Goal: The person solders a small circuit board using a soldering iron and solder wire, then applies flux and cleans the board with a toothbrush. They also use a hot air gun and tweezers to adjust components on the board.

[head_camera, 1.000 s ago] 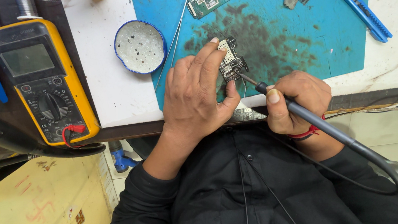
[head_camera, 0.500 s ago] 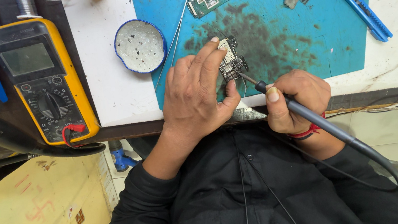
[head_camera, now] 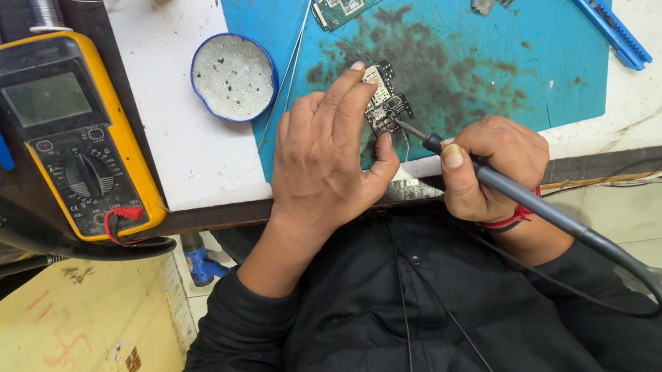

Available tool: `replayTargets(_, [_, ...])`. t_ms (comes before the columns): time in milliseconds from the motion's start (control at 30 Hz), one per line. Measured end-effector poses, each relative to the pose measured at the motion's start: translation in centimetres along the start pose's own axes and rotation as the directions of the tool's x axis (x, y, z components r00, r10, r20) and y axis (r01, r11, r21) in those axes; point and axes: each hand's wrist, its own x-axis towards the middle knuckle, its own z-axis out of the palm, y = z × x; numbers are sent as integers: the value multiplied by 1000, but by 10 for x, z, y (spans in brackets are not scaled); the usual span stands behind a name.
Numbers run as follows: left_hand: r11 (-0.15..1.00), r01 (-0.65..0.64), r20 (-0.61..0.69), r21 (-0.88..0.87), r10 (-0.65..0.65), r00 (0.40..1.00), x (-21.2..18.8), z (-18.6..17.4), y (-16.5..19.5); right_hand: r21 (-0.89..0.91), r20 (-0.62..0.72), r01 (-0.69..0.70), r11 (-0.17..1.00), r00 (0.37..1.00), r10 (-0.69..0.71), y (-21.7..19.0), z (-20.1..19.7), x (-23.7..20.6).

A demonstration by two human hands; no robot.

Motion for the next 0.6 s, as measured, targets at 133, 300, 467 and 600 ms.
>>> replayTargets(133, [1000,-1,3,-2,1,1000,0,0,0,5,-4,1,1000,1000,-1,0,0,0])
replayTargets(300, [1000,-2,-4,2,2,1000,0,0,0,4,2,-18,1000,1000,18,0,-1,-1])
replayTargets(467, [1000,-3,3,1,3,1000,0,1,0,4,0,-21,1000,1000,21,0,0,-1])
replayTargets(600, [1000,-3,-5,4,3,1000,0,0,0,8,0,-13,1000,1000,13,0,0,0])
